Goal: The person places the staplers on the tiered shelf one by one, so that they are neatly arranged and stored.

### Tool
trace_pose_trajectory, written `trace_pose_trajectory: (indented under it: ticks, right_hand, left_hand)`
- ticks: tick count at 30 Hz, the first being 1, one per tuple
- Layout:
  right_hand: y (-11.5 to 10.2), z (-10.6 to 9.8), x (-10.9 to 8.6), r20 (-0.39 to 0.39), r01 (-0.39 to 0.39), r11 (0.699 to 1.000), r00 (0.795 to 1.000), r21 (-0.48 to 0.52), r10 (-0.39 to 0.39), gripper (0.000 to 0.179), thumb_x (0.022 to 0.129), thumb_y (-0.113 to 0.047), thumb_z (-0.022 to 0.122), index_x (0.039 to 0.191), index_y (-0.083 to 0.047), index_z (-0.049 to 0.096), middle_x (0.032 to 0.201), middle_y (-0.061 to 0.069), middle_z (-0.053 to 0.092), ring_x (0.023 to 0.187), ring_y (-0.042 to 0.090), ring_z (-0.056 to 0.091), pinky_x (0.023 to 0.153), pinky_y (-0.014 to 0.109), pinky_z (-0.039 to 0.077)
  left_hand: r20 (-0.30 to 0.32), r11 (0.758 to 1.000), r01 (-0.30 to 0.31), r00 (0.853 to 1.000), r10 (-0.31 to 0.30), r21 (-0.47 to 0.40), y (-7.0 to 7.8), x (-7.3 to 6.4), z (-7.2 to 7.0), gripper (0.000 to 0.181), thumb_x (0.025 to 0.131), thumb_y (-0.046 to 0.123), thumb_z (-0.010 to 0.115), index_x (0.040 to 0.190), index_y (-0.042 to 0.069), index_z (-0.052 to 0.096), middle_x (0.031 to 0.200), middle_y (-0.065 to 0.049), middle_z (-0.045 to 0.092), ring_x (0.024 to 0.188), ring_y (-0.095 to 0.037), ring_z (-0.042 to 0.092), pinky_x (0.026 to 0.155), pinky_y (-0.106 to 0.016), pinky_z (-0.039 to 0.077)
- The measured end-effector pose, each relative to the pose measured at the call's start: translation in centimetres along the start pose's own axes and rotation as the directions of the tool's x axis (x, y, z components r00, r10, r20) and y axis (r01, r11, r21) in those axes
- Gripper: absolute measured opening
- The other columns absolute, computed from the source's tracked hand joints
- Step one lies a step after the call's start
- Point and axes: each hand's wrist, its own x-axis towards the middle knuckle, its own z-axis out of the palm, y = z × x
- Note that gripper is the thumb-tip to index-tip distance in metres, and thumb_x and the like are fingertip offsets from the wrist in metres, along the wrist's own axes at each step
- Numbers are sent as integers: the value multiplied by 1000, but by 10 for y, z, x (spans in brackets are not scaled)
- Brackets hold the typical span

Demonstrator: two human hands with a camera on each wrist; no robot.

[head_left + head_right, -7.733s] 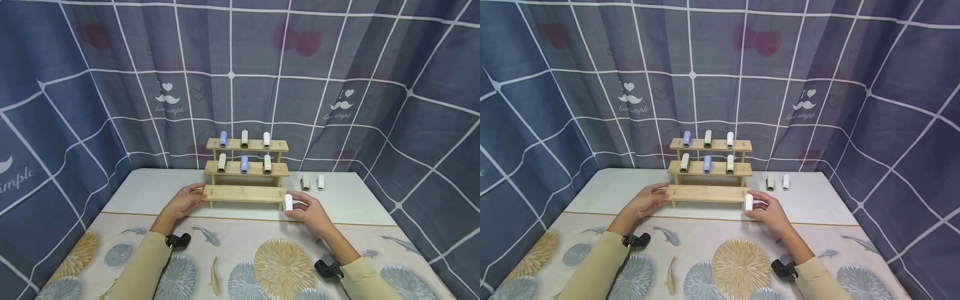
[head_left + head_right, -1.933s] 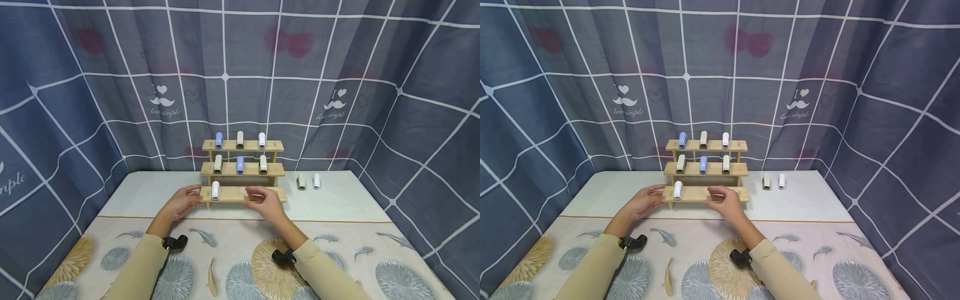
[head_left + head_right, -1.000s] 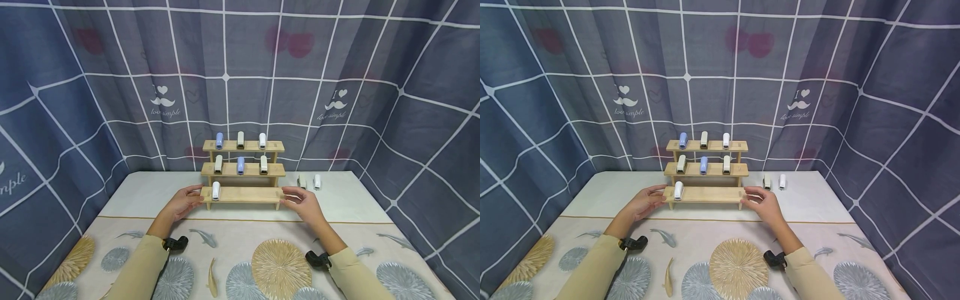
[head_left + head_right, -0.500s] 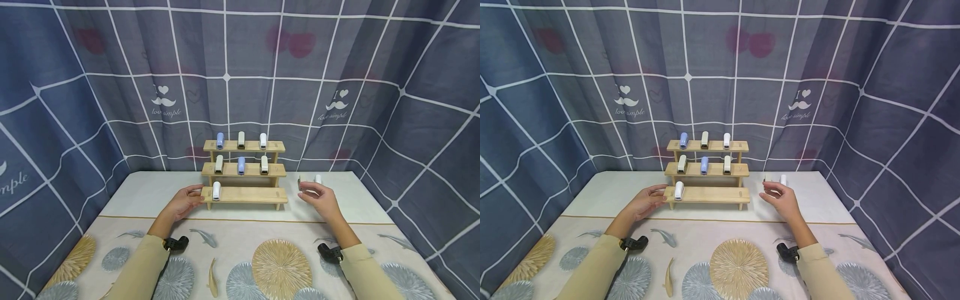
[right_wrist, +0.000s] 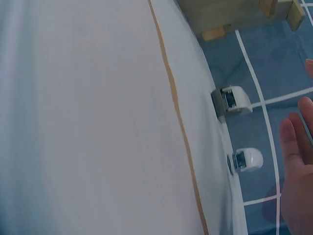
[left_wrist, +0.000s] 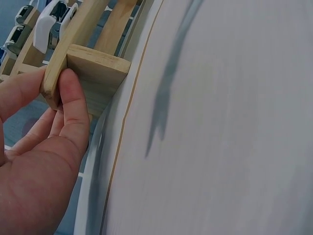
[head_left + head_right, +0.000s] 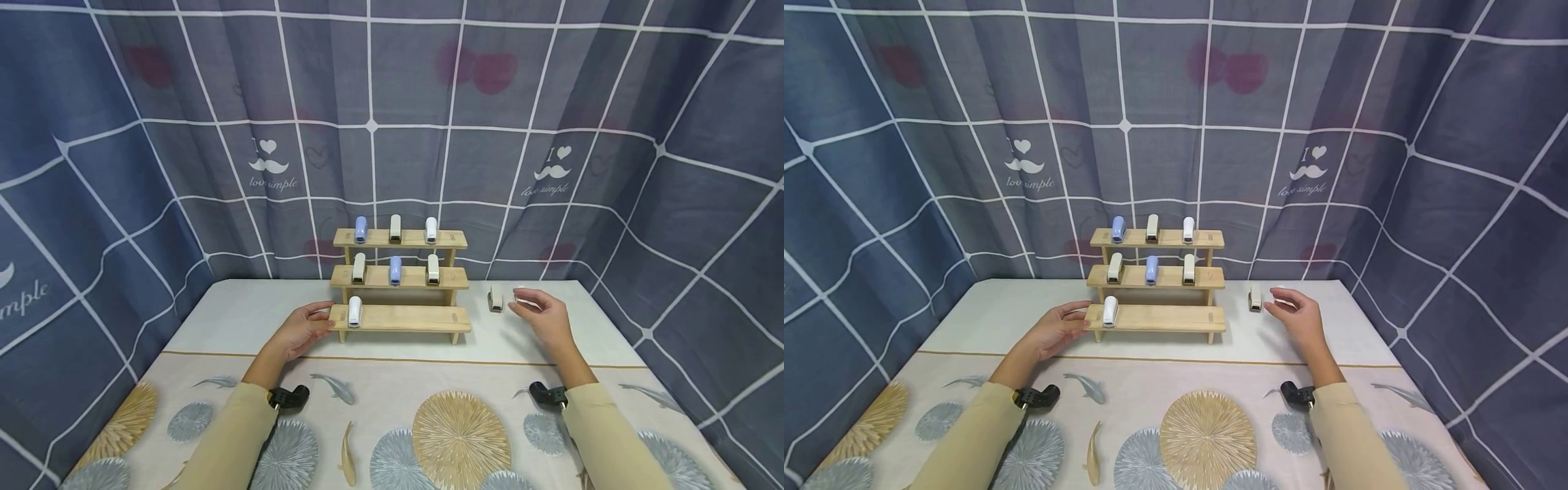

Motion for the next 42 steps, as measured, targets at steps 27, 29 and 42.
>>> trace_pose_trajectory:
  ticks: [27, 29, 42]
  right_hand:
    - [32, -20, 50, 111, -119, 961, 982, -250, 150, 62, 90, -14, 79, 145, 0, 55, 149, 27, 50, 139, 44, 47, 112, 54, 46]
    - [35, -22, 53, 134, -129, 954, 976, -270, 170, 65, 89, -13, 79, 147, -1, 52, 150, 28, 48, 140, 45, 45, 112, 55, 46]
    - [45, -26, 64, 246, -178, 941, 936, -288, 253, 78, 89, -11, 78, 155, 2, 38, 151, 31, 47, 138, 45, 49, 106, 44, 50]
  left_hand:
    - [-18, 1000, 20, 1000, -20, -7, -1, 2, 2, 65, 95, -10, 59, 155, -5, 35, 112, -6, 66, 95, -10, 69, 86, -23, 61]
    - [-17, 1000, 20, 1000, -21, -12, -1, 3, 2, 65, 95, -10, 59, 155, -5, 35, 112, -5, 66, 95, -10, 69, 86, -23, 61]
    - [-15, 1000, 21, 1000, -21, -6, -1, 2, 1, 65, 95, -10, 59, 155, -6, 34, 109, -4, 67, 93, -9, 69, 84, -22, 61]
